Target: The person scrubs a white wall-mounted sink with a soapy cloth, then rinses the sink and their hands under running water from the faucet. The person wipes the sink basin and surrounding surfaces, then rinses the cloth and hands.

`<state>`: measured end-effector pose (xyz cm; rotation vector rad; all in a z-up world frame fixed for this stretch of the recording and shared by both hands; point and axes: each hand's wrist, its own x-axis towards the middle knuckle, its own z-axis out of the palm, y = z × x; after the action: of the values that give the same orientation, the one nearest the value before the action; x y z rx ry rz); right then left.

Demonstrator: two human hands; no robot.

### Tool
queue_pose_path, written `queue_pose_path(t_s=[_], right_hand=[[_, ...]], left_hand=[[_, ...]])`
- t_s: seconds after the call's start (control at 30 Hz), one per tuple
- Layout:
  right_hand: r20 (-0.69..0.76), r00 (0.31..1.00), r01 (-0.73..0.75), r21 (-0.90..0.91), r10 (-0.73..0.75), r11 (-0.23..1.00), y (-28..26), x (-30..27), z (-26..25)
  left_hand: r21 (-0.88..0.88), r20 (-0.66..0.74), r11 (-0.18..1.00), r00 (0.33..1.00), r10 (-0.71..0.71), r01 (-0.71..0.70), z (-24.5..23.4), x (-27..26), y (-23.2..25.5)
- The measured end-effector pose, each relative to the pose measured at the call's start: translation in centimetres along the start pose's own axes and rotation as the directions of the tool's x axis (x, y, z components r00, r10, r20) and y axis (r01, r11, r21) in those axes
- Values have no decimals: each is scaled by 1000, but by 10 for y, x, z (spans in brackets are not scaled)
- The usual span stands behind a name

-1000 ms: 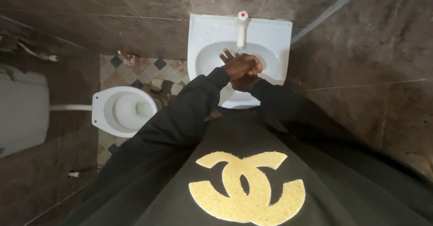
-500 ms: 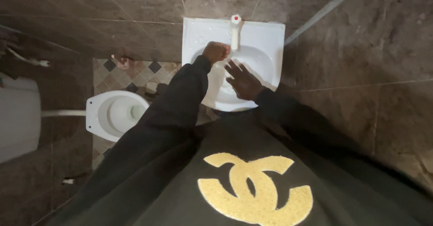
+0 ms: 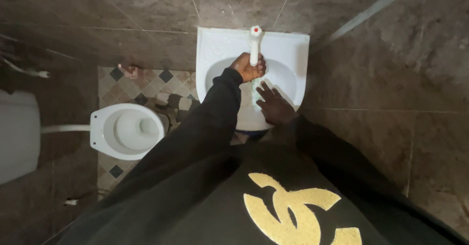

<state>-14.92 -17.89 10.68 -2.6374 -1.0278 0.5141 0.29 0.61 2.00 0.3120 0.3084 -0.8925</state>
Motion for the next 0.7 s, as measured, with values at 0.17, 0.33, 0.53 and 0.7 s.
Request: queue_pose_path(t_s=[0.17,0.33,0.53,0.7], right_hand=[[39,998,54,-86,-50,995,-9,4,-13],[112,994,4,-83,5,997,-20,8,-33],[72,997,44,-72,-38,996,-27,9,-38],[96,995,39,-89,-31,995,-32,12,-40]], left_hand=[[17,43,1000,999,-7,7,-3,2,-1],[-2,65,999,997,-50,50,-16,10,2],[-37,76,999,997,-9,12,-18,12,-3],[-29,156,999,987,-27,32,-20,12,-1]])
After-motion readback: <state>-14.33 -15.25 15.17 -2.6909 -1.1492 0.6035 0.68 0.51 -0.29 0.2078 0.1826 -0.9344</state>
